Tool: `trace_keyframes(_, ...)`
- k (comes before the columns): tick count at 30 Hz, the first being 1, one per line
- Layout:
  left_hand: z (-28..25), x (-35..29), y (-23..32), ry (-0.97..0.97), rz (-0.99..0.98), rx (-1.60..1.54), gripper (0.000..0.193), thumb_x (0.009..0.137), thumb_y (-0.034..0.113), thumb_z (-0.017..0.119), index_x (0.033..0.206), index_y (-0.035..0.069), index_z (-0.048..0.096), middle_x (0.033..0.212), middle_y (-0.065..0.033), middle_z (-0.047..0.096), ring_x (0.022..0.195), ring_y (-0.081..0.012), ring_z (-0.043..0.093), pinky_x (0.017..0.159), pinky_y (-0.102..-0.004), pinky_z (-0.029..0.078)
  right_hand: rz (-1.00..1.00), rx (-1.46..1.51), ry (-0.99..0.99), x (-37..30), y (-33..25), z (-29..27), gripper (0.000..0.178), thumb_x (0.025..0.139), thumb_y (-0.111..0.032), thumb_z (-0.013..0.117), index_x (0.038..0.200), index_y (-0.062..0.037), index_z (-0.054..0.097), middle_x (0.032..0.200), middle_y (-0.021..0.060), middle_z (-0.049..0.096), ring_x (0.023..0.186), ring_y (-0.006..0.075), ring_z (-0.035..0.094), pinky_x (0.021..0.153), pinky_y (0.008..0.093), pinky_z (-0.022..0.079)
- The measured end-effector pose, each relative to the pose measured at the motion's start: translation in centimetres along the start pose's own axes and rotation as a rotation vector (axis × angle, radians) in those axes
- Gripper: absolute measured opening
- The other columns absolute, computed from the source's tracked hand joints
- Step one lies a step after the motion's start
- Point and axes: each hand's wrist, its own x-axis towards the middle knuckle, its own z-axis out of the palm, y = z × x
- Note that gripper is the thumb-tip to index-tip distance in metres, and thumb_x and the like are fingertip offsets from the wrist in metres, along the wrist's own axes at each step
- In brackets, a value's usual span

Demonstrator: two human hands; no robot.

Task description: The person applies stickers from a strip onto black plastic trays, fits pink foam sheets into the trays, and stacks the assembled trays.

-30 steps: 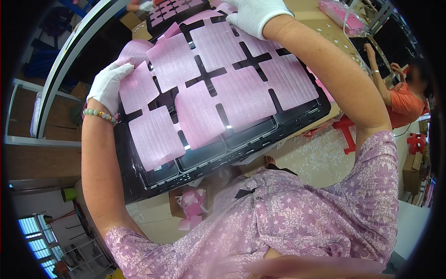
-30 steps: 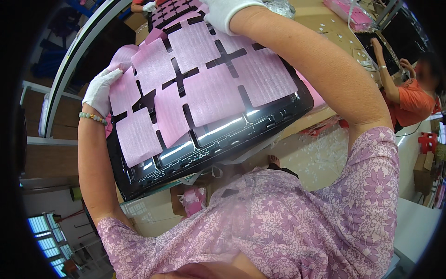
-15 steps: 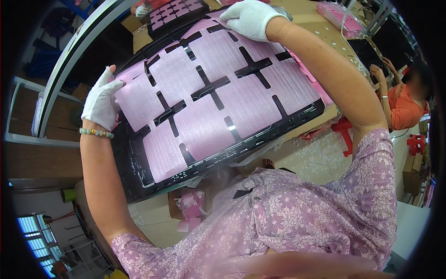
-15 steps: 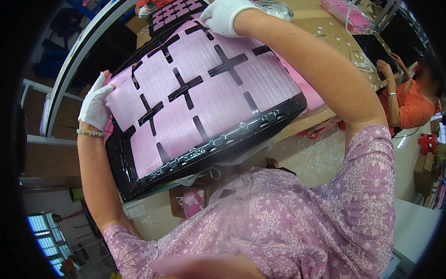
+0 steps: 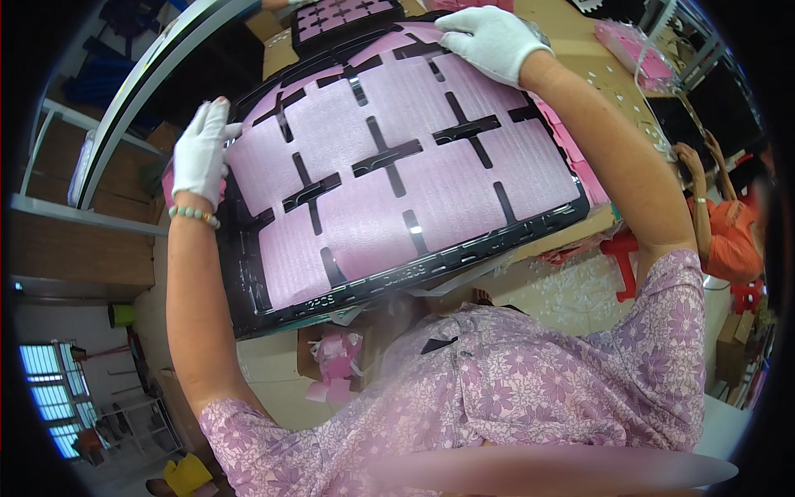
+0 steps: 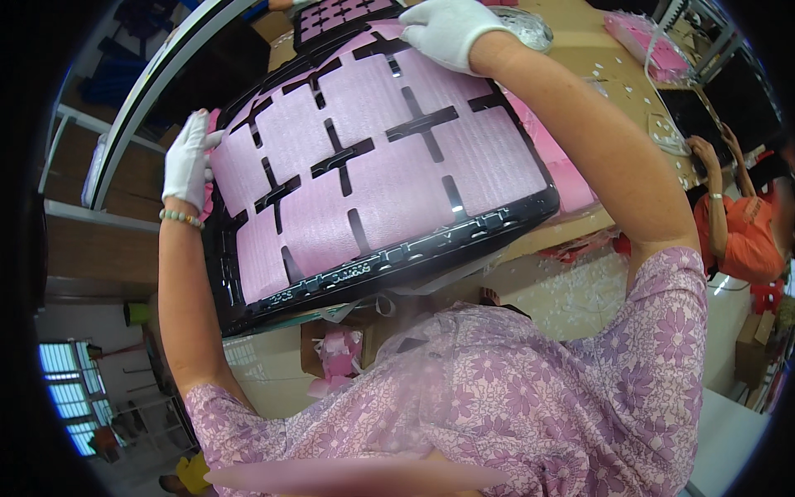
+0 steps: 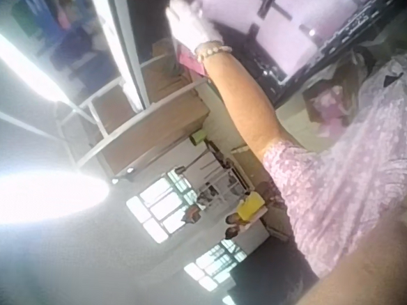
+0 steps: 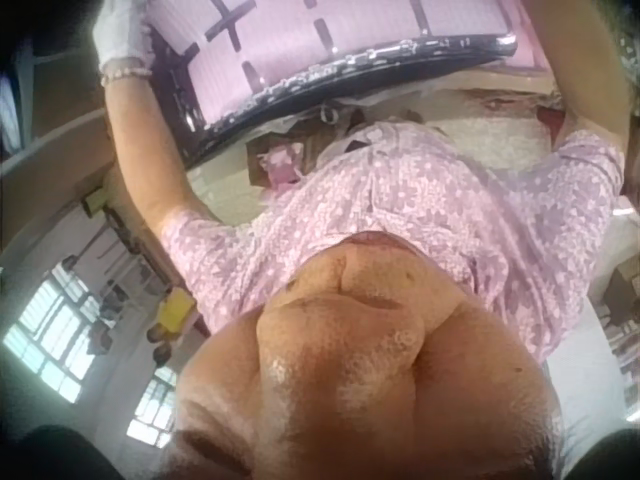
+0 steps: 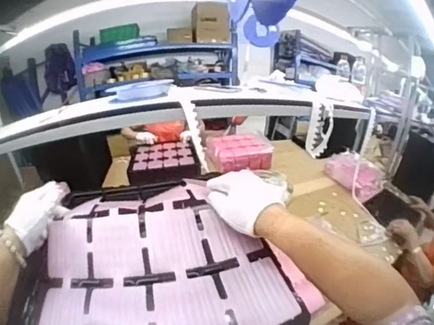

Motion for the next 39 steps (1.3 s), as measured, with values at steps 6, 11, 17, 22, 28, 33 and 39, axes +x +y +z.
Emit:
trace_keyframes(6,-0.2,1.7,0.3,-0.107,-0.030,0.076,0.051,0.089,0.034,0.069,0.134,0.012,0.060,0.113,-0.0015,0.065,0.087,-0.0088,0.054,0.067,-0.0220,0.039,-0.021,0.134,0.243,-0.8,1.5,1.0,0.036,0.095,-0.027,0.056,0.119,-0.0035,0.066,0.116,0.0167,0.067,0.109,0.0297,0.064,0.096,0.0338,0.047)
trace_keyframes(11,0.9,0.6,2.3,-0.039,0.161,-0.224,0.046,0.086,0.007,0.068,0.132,0.004,0.059,0.093,0.0007,0.064,0.077,-0.0055,0.056,0.062,-0.0188,0.041,0.075,0.510,0.303,-2.4,2.8,1.4,0.033,0.097,-0.018,0.061,0.125,-0.0005,0.062,0.120,0.0130,0.068,0.109,0.0197,0.065,0.095,0.0296,0.050)
trace_keyframes(17,0.4,1.5,0.9,0.095,0.331,0.169,0.047,0.079,0.006,0.070,0.126,0.005,0.065,0.096,-0.0042,0.069,0.068,-0.0081,0.062,0.064,-0.0232,0.051,0.089,0.483,0.329,-4.2,1.9,-0.2,0.038,0.098,-0.017,0.061,0.130,0.0022,0.058,0.119,0.0134,0.068,0.109,0.0183,0.065,0.097,0.0276,0.050)
trace_keyframes(22,1.5,1.5,-0.9,-0.058,0.292,0.464,0.061,0.079,0.021,0.069,0.137,0.007,0.055,0.118,-0.0135,0.068,0.095,-0.0179,0.067,0.092,-0.0287,0.047,0.021,0.601,0.307,-5.5,2.3,0.3,0.039,0.099,-0.020,0.058,0.133,-0.0005,0.056,0.122,0.0126,0.067,0.113,0.0176,0.063,0.099,0.0272,0.048)
trace_keyframes(28,-0.4,-1.9,-0.6,-0.067,0.343,0.587,0.050,0.084,0.026,0.068,0.129,0.006,0.061,0.116,-0.0147,0.069,0.104,-0.0222,0.066,0.095,-0.0306,0.047,0.091,0.570,0.284,-7.1,-0.7,-3.3,0.027,0.090,-0.011,0.064,0.113,0.0036,0.067,0.101,0.0147,0.072,0.095,0.0205,0.067,0.087,0.0299,0.052)
trace_keyframes(33,-1.4,-4.3,0.3,0.048,0.346,0.810,0.042,0.086,0.028,0.068,0.121,0.006,0.067,0.114,-0.0144,0.070,0.103,-0.0252,0.067,0.095,-0.0343,0.049,0.155,0.575,0.323,-7.0,0.1,-3.5,0.025,0.091,-0.009,0.064,0.112,0.0034,0.067,0.104,0.0140,0.072,0.096,0.0192,0.067,0.086,0.0291,0.053)
trace_keyframes(39,-3.1,-3.2,-1.3,0.205,0.587,0.696,0.029,0.091,0.016,0.065,0.119,0.007,0.068,0.112,-0.0093,0.070,0.093,-0.0157,0.068,0.084,-0.0273,0.053,0.039,0.426,0.370,-4.0,1.0,-1.7,0.028,0.093,-0.016,0.061,0.114,0.0009,0.067,0.107,0.0153,0.071,0.101,0.0230,0.068,0.091,0.0305,0.051)
